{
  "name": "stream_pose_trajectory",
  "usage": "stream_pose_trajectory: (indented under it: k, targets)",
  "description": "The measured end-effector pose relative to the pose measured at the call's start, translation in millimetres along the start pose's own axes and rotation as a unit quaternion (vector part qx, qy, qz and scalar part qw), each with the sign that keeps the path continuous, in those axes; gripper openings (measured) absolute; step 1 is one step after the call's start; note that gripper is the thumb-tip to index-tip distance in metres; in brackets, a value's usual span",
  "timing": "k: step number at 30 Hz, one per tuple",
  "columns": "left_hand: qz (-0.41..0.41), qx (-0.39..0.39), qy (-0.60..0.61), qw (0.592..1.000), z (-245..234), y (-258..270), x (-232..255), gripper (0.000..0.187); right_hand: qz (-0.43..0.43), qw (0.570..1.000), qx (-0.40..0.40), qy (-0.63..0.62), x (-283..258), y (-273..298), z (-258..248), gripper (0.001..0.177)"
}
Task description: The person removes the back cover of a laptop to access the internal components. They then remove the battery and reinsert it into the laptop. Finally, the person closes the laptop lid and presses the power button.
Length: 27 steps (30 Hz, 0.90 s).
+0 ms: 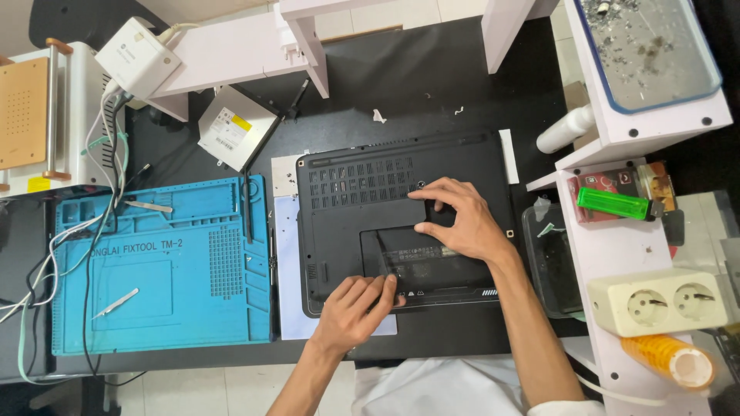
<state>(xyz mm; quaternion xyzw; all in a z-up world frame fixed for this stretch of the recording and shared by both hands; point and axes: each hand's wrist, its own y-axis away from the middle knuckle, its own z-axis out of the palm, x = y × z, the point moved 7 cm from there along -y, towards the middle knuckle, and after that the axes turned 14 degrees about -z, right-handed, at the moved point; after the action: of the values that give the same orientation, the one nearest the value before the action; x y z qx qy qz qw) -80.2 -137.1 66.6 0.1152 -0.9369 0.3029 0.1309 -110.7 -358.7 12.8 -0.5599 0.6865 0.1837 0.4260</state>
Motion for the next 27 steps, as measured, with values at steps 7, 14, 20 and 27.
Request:
stream_pose_trajectory:
  k: [7, 14, 20, 27]
  targets:
    - [-0.025, -0.072, -0.005, 0.997, 17, 1, -8, 0.036, -0.009, 1.0, 0.008, 0.003, -4, -2, -3, 0.059]
    - [-0.001, 0.031, 0.018, 0.999, -23, -2, 15, 0.021, -0.067, 0.997, 0.025, -0.021, -5, -5, -4, 0.051]
    - [-0.145, 0.162, -0.026, 0.976, -74, 6, -46, 0.016, -0.04, 0.998, 0.025, -0.033, 0, -3, -5, 0.053]
    - [-0.315, 0.181, -0.174, 0.915, -77, 69, -155, 0.032, -0.004, 0.996, 0.016, -0.088, 11, 2, 0, 0.054]
